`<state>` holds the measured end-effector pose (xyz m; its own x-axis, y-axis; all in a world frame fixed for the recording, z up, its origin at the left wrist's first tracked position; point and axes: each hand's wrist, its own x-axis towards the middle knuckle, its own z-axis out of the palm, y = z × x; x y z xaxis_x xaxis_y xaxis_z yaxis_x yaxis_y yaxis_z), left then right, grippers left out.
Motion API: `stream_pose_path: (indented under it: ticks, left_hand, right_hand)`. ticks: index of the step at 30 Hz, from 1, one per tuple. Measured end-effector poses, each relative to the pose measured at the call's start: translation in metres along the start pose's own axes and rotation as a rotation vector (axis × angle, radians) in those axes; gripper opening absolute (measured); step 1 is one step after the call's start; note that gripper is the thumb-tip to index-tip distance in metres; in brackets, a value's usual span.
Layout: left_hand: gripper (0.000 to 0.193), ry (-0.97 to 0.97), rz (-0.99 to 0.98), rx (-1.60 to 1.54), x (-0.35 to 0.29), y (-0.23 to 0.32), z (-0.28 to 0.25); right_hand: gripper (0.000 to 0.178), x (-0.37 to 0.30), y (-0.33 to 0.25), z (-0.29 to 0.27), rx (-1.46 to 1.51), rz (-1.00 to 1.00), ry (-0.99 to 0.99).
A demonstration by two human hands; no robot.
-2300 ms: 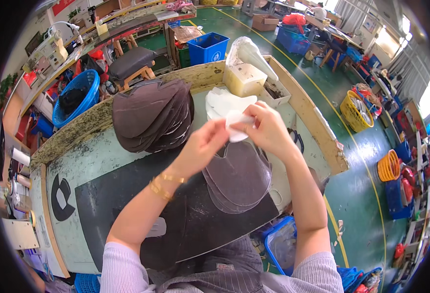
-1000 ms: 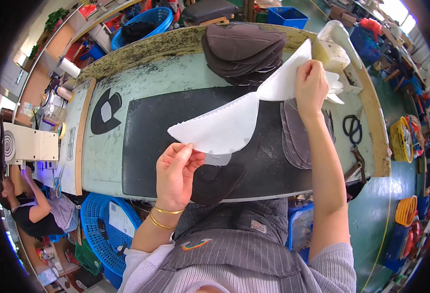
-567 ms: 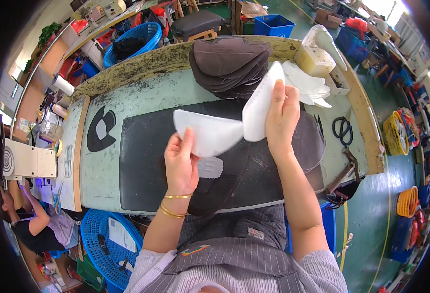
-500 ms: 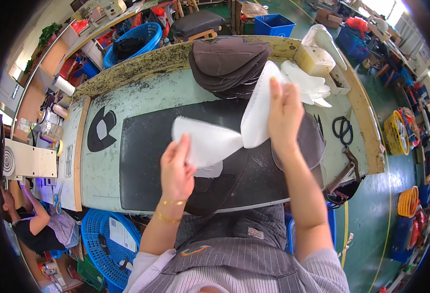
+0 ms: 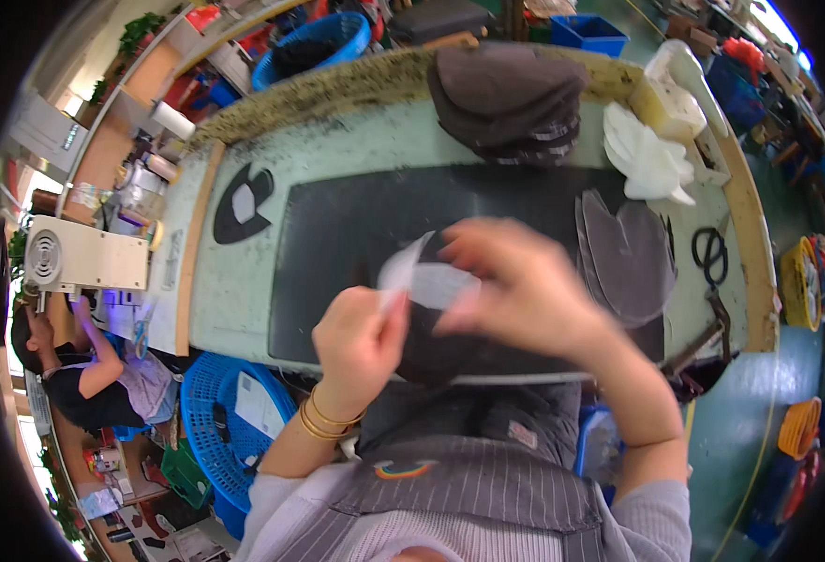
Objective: The person peels backings from white liners and layers them with grey fabric and brown fabric pieces onto black shoe components by hand. Then, the person places a cutting board on the table and takes a tool from a wooden storage box.
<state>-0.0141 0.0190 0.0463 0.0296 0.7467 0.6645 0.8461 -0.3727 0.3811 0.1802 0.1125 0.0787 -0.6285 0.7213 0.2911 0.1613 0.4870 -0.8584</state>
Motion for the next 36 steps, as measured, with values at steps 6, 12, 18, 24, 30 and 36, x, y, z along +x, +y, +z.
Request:
stream_pose_path:
  ticks: [6,12,18,24,30,36]
  left_hand:
    - [0.039,0.039,-0.344,-0.399,0.005,-0.028,-0.005]
    - [0.027,-0.207,-0.93,-1.036,-0.042,-0.057,0.014]
    - [0.025,-0.296,-0.898,-0.779,-0.047,-0.062,0.021]
    - [0.033,-0.431,-0.821,-0.529,-0.033,-0.042,0.028]
    - [0.063,-0.569,0.145,-0.079,-0.059,-0.012,0.018]
    - [0.049,-0.623,0.085,-0.16,-0.033,0.013,0.019]
  right_hand:
    - [0.016,-0.037,0.019,0.035,0.776,0.354,0.317]
    - [0.023,-0.064,0.051,0.07,0.198,0.583,0.169]
    - [0.027,-0.064,0.059,0.081,0.028,0.496,0.222]
    - [0.033,-0.064,0.045,0.074,-0.147,0.557,0.21]
    - [0.048,-0.062,0.053,0.03,-0.788,0.294,0.437]
    - [0.009,-0.135,0.11,-0.076,-0.874,0.261,0.434]
